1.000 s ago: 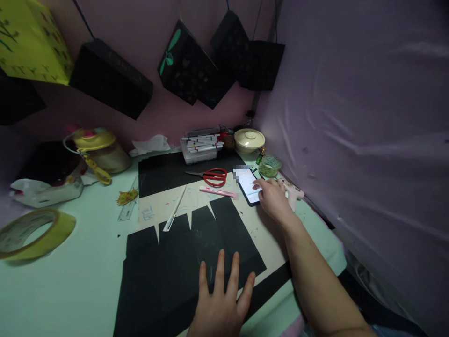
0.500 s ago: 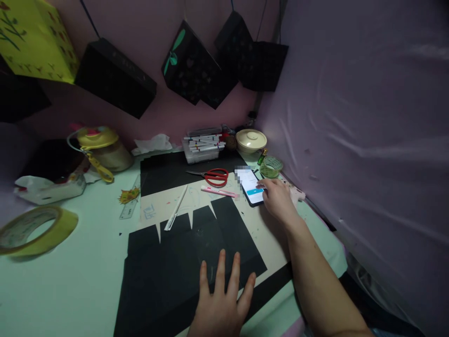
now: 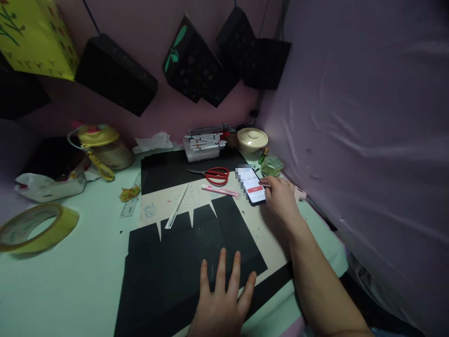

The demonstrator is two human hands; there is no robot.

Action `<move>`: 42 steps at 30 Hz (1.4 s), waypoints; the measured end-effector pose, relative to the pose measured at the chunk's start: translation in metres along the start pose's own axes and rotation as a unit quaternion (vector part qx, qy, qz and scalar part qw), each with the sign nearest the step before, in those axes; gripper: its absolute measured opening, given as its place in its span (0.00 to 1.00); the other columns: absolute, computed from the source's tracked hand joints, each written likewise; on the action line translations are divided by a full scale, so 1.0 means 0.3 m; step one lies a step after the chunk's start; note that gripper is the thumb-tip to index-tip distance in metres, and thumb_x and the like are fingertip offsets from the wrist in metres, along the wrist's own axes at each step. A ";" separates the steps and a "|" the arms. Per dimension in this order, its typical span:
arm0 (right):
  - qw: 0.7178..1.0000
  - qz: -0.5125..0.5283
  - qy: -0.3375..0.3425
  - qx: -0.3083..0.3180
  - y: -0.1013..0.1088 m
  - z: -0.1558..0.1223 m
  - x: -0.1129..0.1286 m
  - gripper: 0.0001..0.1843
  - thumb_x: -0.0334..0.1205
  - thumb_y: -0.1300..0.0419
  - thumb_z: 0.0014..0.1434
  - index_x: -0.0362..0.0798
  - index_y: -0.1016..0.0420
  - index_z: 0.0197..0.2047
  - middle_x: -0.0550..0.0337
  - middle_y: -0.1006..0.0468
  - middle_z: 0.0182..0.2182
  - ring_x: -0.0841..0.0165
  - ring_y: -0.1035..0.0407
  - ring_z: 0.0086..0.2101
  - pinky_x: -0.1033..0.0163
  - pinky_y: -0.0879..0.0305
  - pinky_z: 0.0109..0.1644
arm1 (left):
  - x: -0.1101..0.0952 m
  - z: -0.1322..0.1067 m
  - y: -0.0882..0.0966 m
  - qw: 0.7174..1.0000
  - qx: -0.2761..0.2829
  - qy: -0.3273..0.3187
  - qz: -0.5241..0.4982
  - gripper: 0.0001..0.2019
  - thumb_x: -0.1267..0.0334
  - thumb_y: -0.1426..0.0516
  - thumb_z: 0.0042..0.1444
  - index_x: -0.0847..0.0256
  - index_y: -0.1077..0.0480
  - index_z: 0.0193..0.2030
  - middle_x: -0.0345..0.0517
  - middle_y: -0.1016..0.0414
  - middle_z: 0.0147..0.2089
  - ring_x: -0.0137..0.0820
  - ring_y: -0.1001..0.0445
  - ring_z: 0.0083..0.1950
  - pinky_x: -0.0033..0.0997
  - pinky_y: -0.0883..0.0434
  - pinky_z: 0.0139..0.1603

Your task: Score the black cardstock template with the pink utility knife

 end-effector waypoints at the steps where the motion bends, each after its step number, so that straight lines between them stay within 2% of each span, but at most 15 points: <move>1: 1.000 0.004 -0.002 -0.002 0.000 0.000 -0.002 0.20 0.27 0.50 0.55 0.48 0.24 0.46 0.51 0.20 0.43 0.58 0.31 0.47 0.54 0.45 0.53 | -0.001 0.000 -0.003 1.000 0.007 -0.003 0.003 0.40 0.45 0.36 0.51 0.41 0.47 0.69 0.58 0.49 0.71 0.65 0.49 0.69 0.77 0.47 0.56; 4: 1.000 0.017 -0.010 -0.008 0.001 0.001 -0.008 0.19 0.27 0.50 0.54 0.48 0.24 0.45 0.52 0.19 0.43 0.58 0.30 0.46 0.54 0.44 0.53 | 0.006 0.001 -0.012 1.000 0.025 -0.008 -0.007 0.45 0.42 0.35 0.47 0.42 0.48 0.70 0.59 0.51 0.72 0.67 0.51 0.69 0.78 0.47 0.56; 9: 0.999 0.022 -0.024 -0.012 0.000 0.004 -0.015 0.19 0.27 0.50 0.54 0.46 0.24 0.46 0.52 0.19 0.42 0.57 0.29 0.46 0.54 0.41 0.53 | 0.016 0.002 -0.016 0.997 0.030 -0.048 -0.047 0.45 0.35 0.42 0.51 0.44 0.54 0.71 0.63 0.52 0.71 0.68 0.49 0.68 0.80 0.43 0.52; 13: 0.999 0.016 -0.035 -0.013 -0.003 0.005 -0.020 0.19 0.28 0.50 0.54 0.46 0.24 0.46 0.51 0.19 0.41 0.57 0.29 0.45 0.54 0.41 0.53 | 0.018 0.003 -0.007 0.998 0.039 -0.023 -0.047 0.46 0.31 0.43 0.46 0.42 0.52 0.70 0.61 0.53 0.72 0.67 0.51 0.69 0.79 0.46 0.55; 16: 0.999 0.018 -0.034 -0.016 -0.006 0.006 -0.023 0.20 0.28 0.50 0.54 0.45 0.24 0.46 0.50 0.19 0.40 0.58 0.29 0.45 0.55 0.40 0.52 | 0.012 0.003 0.004 0.998 0.034 -0.001 -0.043 0.45 0.31 0.42 0.46 0.40 0.49 0.69 0.59 0.52 0.72 0.66 0.52 0.69 0.78 0.48 0.57; 23: 0.999 0.033 -0.023 -0.026 -0.010 0.006 -0.026 0.20 0.29 0.50 0.54 0.45 0.25 0.47 0.49 0.20 0.39 0.59 0.29 0.43 0.57 0.38 0.49 | 0.007 0.002 0.000 0.999 0.036 -0.007 -0.033 0.48 0.34 0.38 0.43 0.41 0.49 0.70 0.60 0.52 0.72 0.67 0.52 0.69 0.78 0.49 0.57; 26: 0.999 0.032 -0.027 -0.023 -0.011 0.007 -0.028 0.20 0.29 0.51 0.54 0.44 0.25 0.47 0.49 0.20 0.40 0.59 0.29 0.43 0.57 0.38 0.49 | 0.019 0.002 -0.004 0.998 0.031 -0.012 -0.049 0.47 0.31 0.41 0.45 0.41 0.51 0.70 0.59 0.52 0.72 0.66 0.52 0.69 0.78 0.47 0.56; 30: 0.999 0.025 -0.031 -0.017 -0.018 0.008 -0.032 0.20 0.29 0.51 0.55 0.44 0.25 0.48 0.49 0.20 0.40 0.59 0.28 0.44 0.58 0.37 0.49 | 0.017 0.000 -0.003 0.996 0.032 -0.050 -0.066 0.47 0.31 0.43 0.48 0.43 0.55 0.71 0.62 0.53 0.72 0.68 0.51 0.69 0.77 0.42 0.54; 34: 0.999 0.022 -0.034 -0.016 -0.024 0.008 -0.035 0.20 0.29 0.51 0.55 0.44 0.25 0.48 0.49 0.19 0.40 0.59 0.28 0.43 0.57 0.37 0.49 | 0.024 0.001 0.000 0.997 0.031 -0.023 -0.062 0.47 0.31 0.42 0.47 0.43 0.52 0.70 0.61 0.53 0.72 0.68 0.52 0.69 0.78 0.45 0.55; 39: 0.999 0.022 -0.038 -0.017 -0.024 0.006 -0.033 0.20 0.29 0.51 0.55 0.44 0.25 0.48 0.48 0.20 0.40 0.58 0.28 0.43 0.58 0.37 0.48 | 0.021 0.000 -0.005 0.995 0.037 -0.052 -0.076 0.46 0.32 0.44 0.50 0.44 0.55 0.71 0.64 0.54 0.72 0.69 0.51 0.68 0.79 0.43 0.53; 42: 0.999 0.028 -0.037 -0.015 -0.023 0.007 -0.031 0.20 0.29 0.51 0.55 0.44 0.26 0.48 0.49 0.19 0.40 0.58 0.28 0.43 0.58 0.37 0.48 | 0.027 0.001 -0.002 0.996 0.032 -0.045 -0.076 0.45 0.31 0.45 0.49 0.44 0.54 0.71 0.63 0.53 0.72 0.68 0.51 0.68 0.78 0.44 0.53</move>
Point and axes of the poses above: each hand's wrist, its own z-axis towards the middle knuckle, its own y-axis out of the back of the hand, x = y × z, the point moved 6 cm from there along z, towards the middle knuckle
